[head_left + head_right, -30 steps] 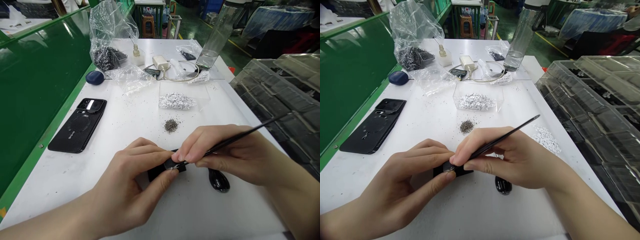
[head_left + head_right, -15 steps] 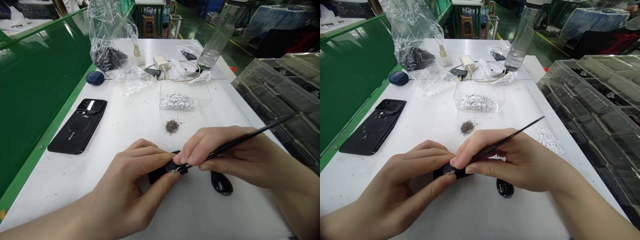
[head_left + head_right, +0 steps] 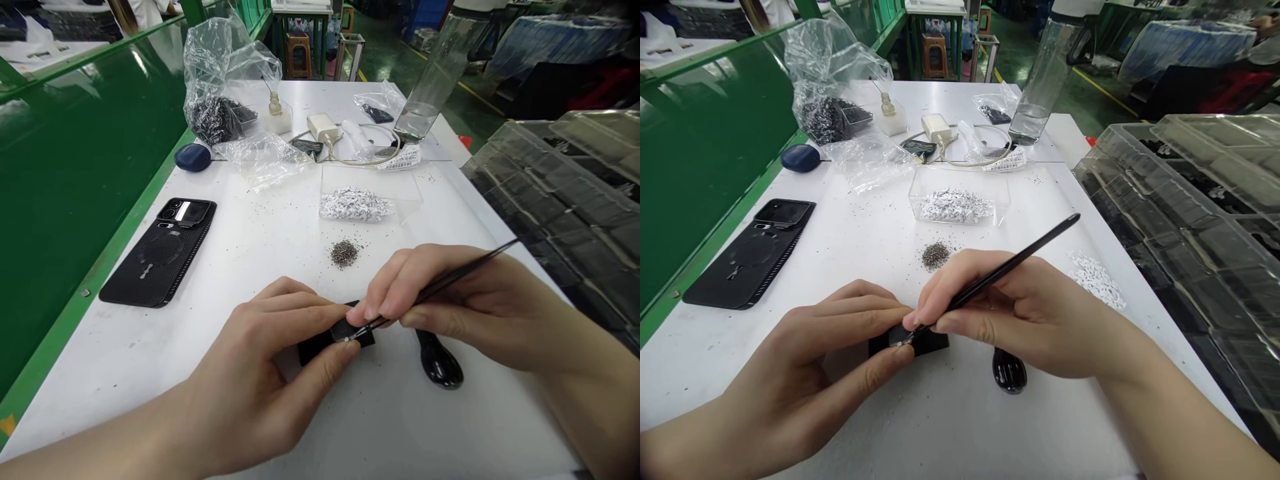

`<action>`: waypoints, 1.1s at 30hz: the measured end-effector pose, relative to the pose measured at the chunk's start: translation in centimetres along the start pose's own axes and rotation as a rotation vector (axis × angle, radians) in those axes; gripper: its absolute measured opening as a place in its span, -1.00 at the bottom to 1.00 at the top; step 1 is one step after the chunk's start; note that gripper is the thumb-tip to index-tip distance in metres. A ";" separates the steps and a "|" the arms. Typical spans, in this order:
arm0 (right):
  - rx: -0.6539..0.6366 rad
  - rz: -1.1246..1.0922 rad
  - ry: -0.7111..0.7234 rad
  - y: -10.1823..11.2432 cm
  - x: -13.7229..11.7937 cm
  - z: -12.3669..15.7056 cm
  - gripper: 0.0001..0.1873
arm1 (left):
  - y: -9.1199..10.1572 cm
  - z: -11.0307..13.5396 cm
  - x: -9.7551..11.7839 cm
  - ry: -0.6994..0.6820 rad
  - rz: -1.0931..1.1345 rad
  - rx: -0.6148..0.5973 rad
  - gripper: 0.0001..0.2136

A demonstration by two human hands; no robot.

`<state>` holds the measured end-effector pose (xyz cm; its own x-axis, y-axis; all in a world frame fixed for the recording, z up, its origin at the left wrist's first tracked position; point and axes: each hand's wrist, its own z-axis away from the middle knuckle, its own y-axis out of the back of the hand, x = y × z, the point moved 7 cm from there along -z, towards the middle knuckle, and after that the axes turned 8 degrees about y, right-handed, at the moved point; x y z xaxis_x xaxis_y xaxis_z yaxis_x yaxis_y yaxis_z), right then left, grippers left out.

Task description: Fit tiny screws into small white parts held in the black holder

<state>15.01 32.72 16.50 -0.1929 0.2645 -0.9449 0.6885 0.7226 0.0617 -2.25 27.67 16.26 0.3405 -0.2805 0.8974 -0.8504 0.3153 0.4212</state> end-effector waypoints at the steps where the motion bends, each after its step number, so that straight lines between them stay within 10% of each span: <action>1: -0.005 0.006 0.002 0.0 -0.1 0.0 -0.84 | 0.0 0.1 -0.1 0.005 0.000 -0.005 -0.77; 33: -0.039 0.082 0.022 -0.1 0.0 0.2 -0.80 | -0.1 0.1 -0.2 0.017 0.005 -0.004 -0.75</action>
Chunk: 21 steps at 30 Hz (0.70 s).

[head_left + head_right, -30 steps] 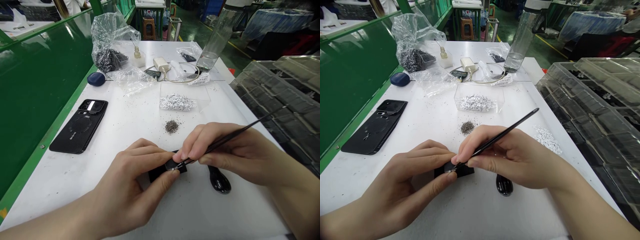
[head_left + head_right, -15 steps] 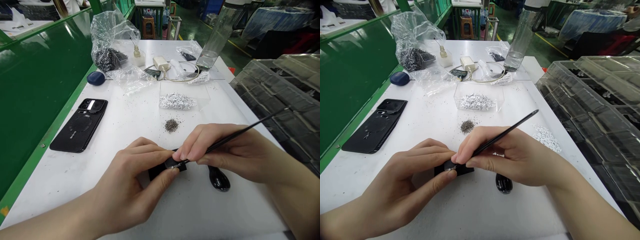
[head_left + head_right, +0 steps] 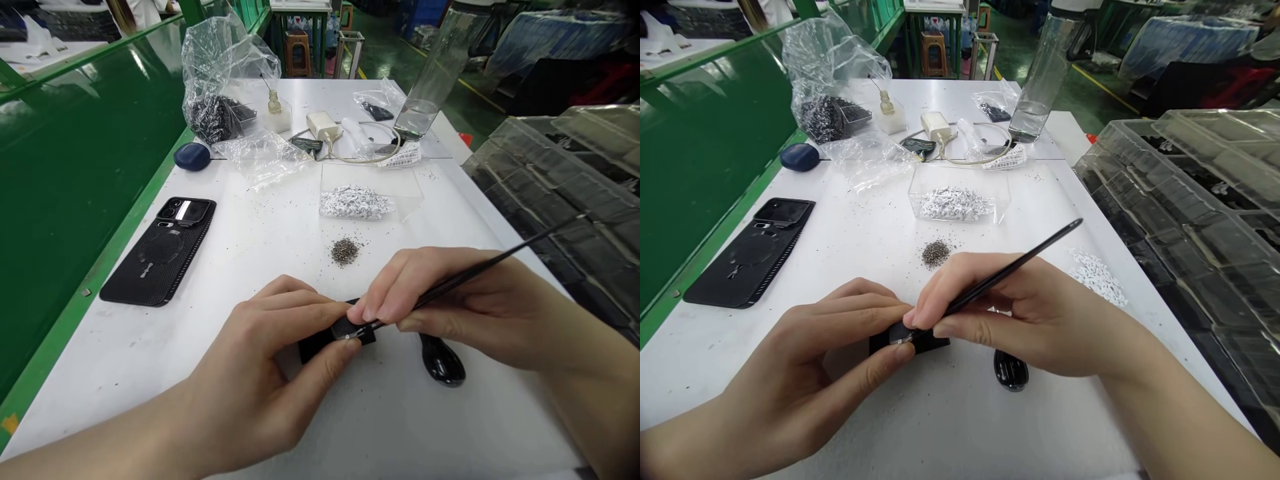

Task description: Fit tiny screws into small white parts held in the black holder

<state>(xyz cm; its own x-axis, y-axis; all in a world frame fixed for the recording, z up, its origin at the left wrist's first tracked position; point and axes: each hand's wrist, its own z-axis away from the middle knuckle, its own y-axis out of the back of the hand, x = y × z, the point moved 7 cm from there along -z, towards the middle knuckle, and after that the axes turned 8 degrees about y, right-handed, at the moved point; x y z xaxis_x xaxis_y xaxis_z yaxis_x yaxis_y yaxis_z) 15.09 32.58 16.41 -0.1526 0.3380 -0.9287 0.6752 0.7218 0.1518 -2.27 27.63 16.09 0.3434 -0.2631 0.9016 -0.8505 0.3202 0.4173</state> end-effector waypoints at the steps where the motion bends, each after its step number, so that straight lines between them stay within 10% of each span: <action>1: 0.000 -0.003 0.001 0.0 0.0 0.0 -0.80 | 0.0 0.0 0.0 0.001 0.003 0.000 -0.75; 21: 0.042 -0.011 -0.006 0.1 -0.1 -0.3 -0.82 | -0.1 -0.2 0.1 -0.002 -0.020 -0.016 -0.86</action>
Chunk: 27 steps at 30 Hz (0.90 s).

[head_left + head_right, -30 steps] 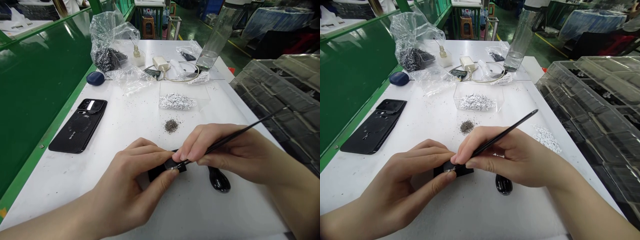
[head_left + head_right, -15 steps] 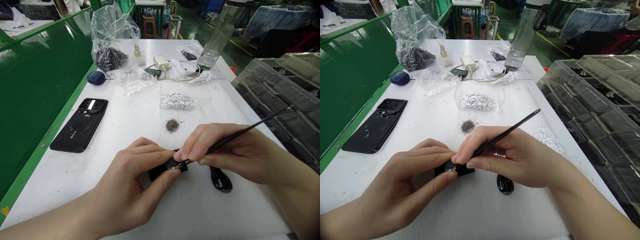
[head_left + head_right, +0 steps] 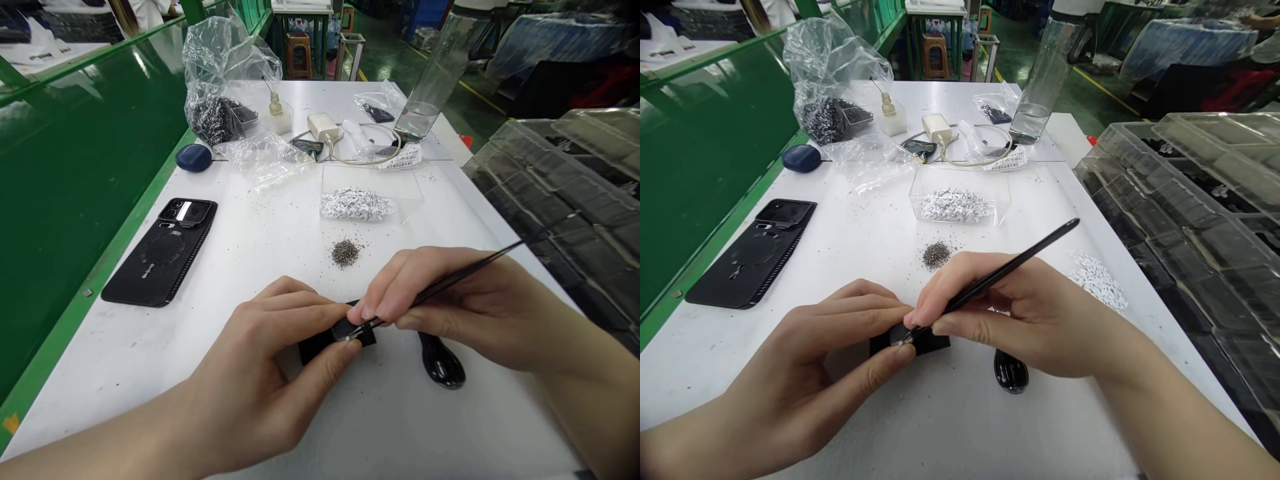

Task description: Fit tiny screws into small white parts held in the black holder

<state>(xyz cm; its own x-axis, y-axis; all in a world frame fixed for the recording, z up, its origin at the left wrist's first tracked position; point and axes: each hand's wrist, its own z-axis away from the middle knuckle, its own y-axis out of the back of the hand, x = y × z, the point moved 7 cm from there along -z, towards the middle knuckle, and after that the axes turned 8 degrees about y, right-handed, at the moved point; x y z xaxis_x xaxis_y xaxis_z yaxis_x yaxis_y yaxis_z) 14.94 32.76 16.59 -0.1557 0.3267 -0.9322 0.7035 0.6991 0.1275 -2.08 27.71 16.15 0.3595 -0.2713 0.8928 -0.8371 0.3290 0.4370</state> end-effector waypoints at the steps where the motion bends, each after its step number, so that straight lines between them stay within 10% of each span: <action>1: 0.002 0.002 0.001 0.0 0.0 0.0 -0.82 | 0.0 0.0 0.0 -0.001 0.000 -0.001 -0.86; 27: 0.015 -0.032 0.020 -0.1 -0.1 -0.1 -0.82 | 0.1 0.1 0.3 0.031 -0.048 -0.042 -0.79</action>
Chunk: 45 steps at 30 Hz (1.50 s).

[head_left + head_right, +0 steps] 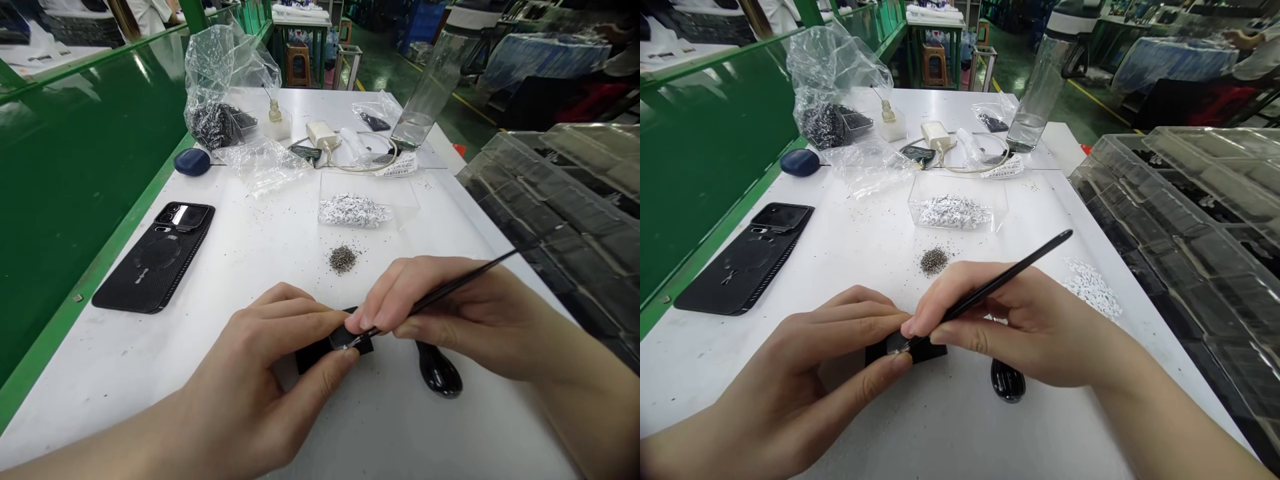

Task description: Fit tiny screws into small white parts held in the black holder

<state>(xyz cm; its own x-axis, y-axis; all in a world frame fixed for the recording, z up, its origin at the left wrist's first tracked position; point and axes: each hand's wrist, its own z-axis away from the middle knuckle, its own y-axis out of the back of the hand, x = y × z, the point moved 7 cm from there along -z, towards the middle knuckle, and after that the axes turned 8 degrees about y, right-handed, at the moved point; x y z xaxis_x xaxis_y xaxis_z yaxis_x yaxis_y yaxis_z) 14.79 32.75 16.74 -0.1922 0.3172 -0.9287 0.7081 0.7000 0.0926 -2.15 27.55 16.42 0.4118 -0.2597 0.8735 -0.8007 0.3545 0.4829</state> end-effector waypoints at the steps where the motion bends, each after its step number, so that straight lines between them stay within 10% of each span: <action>1: -0.001 0.009 0.002 0.0 0.0 0.0 -0.82 | 0.0 0.1 0.0 -0.003 -0.001 -0.001 -0.79; 27: -0.042 0.094 0.000 -0.1 -0.2 0.1 -0.89 | 0.0 -0.1 -0.1 0.019 -0.001 -0.011 -0.74; 35: 0.426 0.203 -0.037 4.4 0.7 0.3 -0.93 | -0.2 0.3 -1.4 0.052 -0.041 0.070 -0.70; 45: 0.218 0.489 -0.184 3.5 2.8 0.0 -0.91 | -0.1 0.5 -1.9 0.065 -0.118 0.033 -0.68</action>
<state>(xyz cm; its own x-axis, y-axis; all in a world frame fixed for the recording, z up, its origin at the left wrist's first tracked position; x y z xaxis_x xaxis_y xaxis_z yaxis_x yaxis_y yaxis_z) 16.72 36.13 14.52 0.3009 0.4410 -0.8456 0.8129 0.3451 0.4692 -3.09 27.57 14.73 0.5302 -0.2391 0.8134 -0.7585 0.2950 0.5811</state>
